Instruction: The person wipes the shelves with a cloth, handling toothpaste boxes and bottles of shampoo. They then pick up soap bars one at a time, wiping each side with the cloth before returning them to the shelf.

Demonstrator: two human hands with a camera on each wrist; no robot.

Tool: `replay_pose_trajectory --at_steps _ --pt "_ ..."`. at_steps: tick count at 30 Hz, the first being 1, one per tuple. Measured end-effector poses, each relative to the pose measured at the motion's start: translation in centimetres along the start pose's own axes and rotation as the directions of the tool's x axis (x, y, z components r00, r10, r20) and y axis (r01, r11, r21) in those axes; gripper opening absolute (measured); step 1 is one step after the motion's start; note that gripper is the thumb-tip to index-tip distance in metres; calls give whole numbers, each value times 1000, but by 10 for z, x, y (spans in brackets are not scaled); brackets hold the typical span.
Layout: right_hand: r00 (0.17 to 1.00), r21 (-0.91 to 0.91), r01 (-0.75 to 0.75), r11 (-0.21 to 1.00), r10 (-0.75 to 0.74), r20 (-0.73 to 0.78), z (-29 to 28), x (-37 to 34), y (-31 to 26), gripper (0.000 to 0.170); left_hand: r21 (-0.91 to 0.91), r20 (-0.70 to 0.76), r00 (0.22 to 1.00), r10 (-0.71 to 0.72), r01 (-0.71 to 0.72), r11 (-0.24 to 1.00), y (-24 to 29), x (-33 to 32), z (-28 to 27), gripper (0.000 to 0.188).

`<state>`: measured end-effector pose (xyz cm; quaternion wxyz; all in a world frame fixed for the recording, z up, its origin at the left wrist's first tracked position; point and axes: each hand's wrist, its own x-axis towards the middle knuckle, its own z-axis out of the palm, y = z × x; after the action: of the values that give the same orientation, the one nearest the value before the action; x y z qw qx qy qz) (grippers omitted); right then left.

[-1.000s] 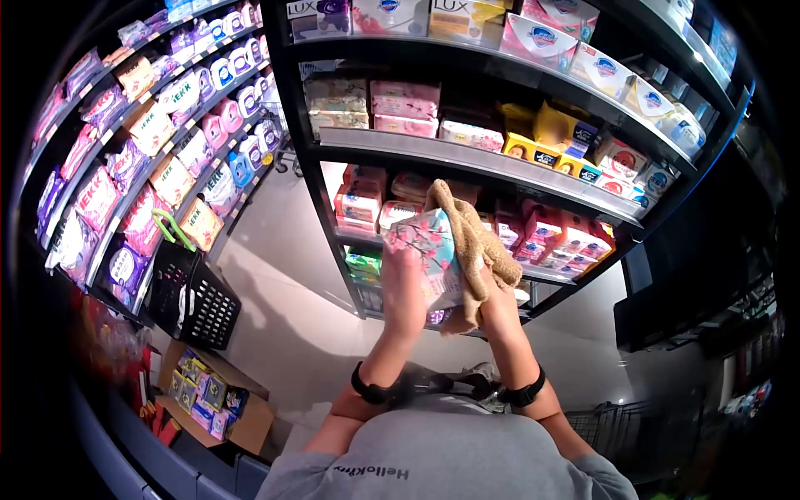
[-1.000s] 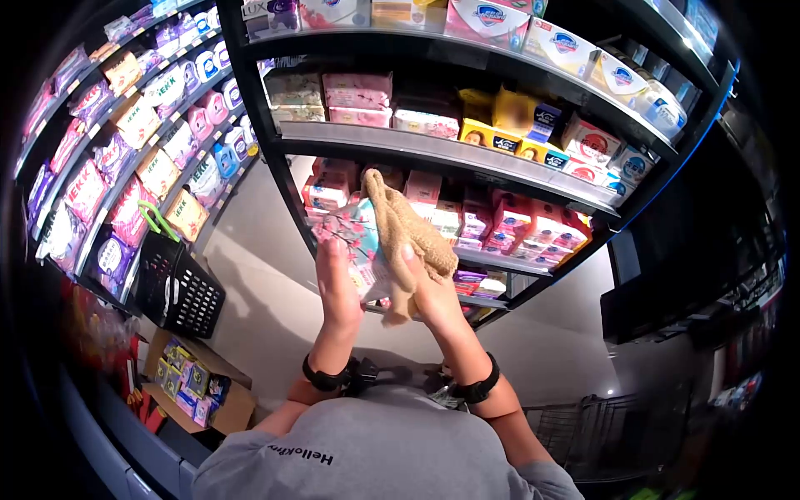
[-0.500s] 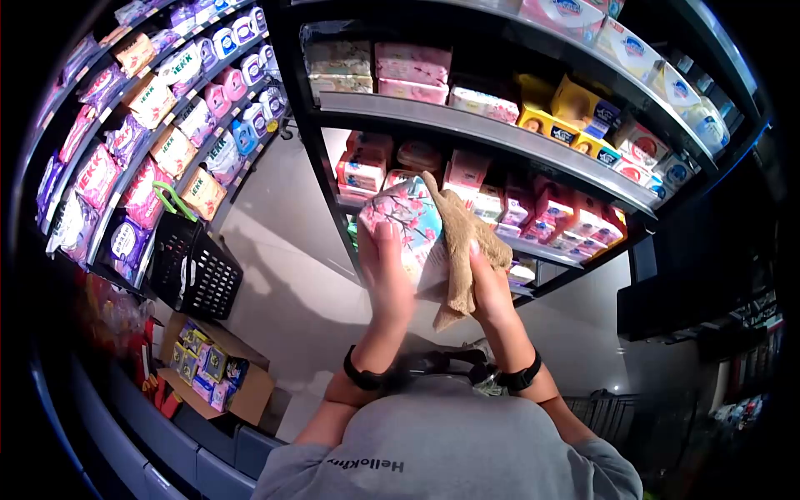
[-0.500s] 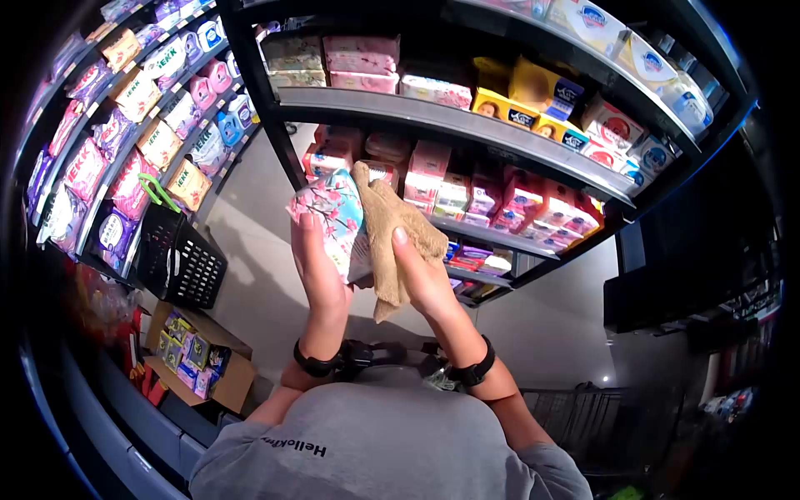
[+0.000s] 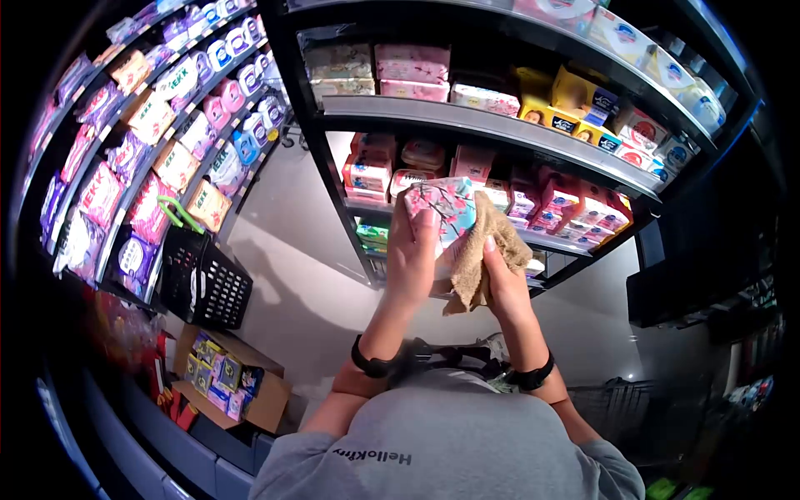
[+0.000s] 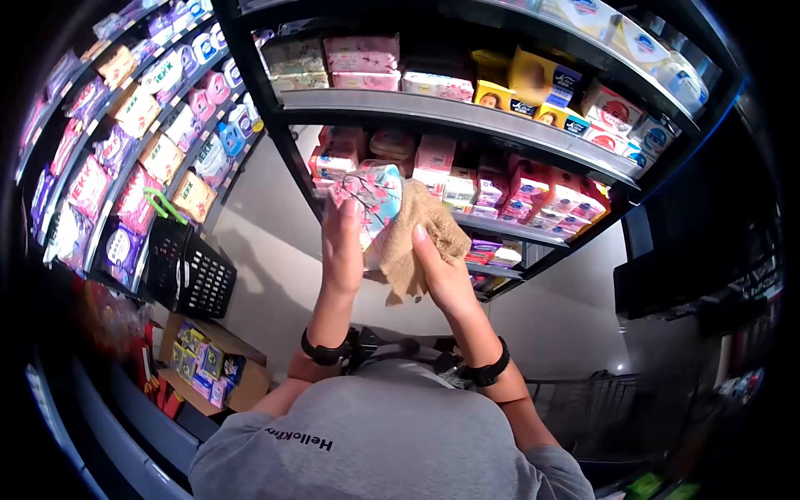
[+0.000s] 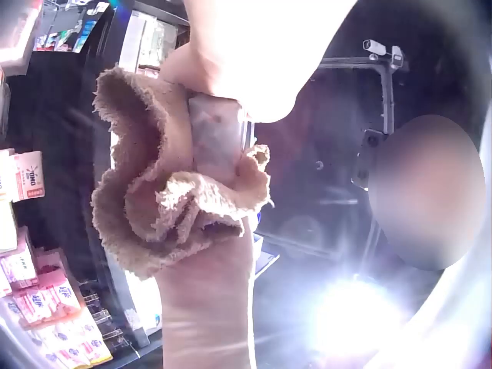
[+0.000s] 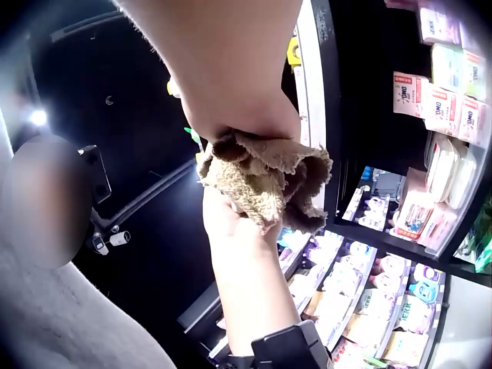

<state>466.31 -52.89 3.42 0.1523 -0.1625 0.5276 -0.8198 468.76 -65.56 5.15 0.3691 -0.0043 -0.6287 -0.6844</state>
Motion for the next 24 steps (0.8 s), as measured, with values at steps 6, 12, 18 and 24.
replay_pose_trajectory --at_steps 6,12,18,24 --pt "967 -34 193 981 -196 -165 -18 -10 0 40 -131 211 977 14 15 991 -10 -6 20 38" --pt "886 -522 251 815 -410 -215 -21 -24 -8 32 -290 255 959 -124 198 936 -27 -14 35 39" --pt "963 -406 132 904 -215 -165 -16 -21 -11 40 -321 170 976 134 -73 944 -26 -11 38 40" --pt "985 -240 -8 971 -34 -171 -27 -19 -5 45 -256 214 949 231 -173 951 -32 -8 36 53"
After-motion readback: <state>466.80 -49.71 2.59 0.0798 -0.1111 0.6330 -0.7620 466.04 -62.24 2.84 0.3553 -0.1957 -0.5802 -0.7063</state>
